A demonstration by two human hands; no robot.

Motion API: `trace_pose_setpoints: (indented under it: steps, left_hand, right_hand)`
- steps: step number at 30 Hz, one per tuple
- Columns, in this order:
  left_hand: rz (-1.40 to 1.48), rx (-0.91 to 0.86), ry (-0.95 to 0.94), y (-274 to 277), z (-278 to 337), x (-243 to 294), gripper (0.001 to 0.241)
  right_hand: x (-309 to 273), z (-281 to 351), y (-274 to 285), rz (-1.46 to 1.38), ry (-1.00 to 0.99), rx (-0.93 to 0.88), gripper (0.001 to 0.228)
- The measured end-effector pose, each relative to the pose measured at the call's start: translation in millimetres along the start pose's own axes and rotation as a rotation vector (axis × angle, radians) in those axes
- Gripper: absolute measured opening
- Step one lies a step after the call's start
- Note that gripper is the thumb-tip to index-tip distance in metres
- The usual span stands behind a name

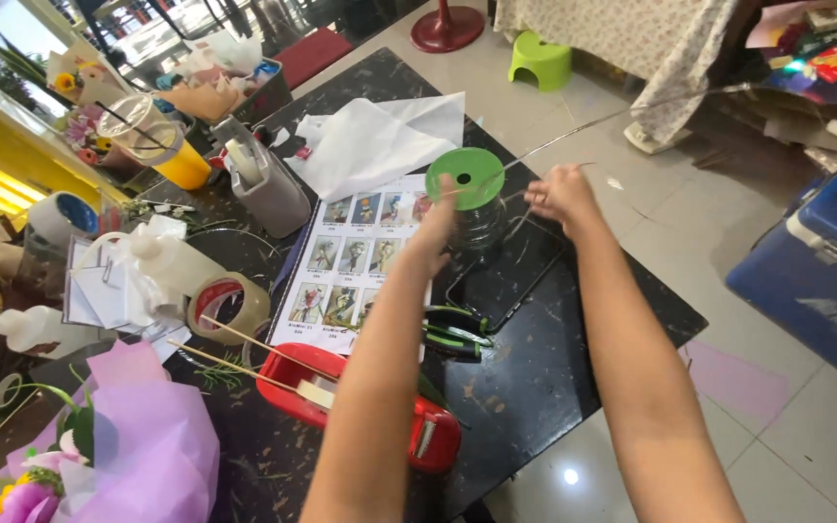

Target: The person wraps a bouquet of flowers in purple paper and secures it with tape. They then use wire cutters to cut a piece of silver wire from a spool and bend it into a loop.

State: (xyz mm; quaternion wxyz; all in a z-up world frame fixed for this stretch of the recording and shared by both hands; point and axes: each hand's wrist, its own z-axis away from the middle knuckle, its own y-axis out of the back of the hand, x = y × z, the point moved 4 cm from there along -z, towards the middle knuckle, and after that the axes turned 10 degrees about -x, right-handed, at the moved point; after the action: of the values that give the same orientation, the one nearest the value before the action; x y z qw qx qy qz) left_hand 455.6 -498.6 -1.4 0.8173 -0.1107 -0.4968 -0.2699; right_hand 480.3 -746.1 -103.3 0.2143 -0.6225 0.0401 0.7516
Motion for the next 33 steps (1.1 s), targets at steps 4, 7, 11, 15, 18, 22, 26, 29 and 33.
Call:
trace_pose_setpoints:
  steps: [4,7,11,15,18,22,26,29,33]
  left_hand:
    - [0.005,0.032,0.038,-10.0,2.3,6.1,0.107]
    - [0.034,0.009,0.006,-4.8,-2.4,11.9,0.103]
    - [0.076,0.012,0.070,-4.4,9.0,9.3,0.109]
    - [0.115,0.055,0.100,-7.7,19.3,7.7,0.113]
    - [0.168,0.119,0.102,-10.9,32.0,2.2,0.117]
    - [0.207,0.176,0.054,-5.1,14.2,-17.3,0.115]
    - [0.204,0.185,0.032,-6.4,45.3,-10.9,0.118]
    - [0.210,0.208,0.056,0.5,48.3,-11.6,0.115]
    - [0.302,0.173,0.036,4.1,69.4,4.5,0.109]
  right_hand:
    - [-34.8,46.1,-41.0,0.513,-0.038,-0.017,0.050]
    - [-54.3,66.0,-70.9,0.860,-0.054,-0.090,0.057]
    - [-71.1,77.7,-88.1,0.905,-0.008,-0.115,0.077]
    - [-101.8,111.9,-104.8,0.912,-0.144,-0.201,0.106]
    - [-54.2,57.7,-90.3,0.881,-0.180,-0.263,0.111]
    - [-46.4,63.9,-93.2,0.759,-0.205,-0.310,0.104]
    - [-34.1,62.5,-92.6,0.837,-0.228,-0.283,0.101]
    - [-69.6,109.8,-113.1,0.858,-0.223,-0.375,0.100]
    - [-99.0,144.3,-135.5,0.983,-0.153,-0.463,0.098]
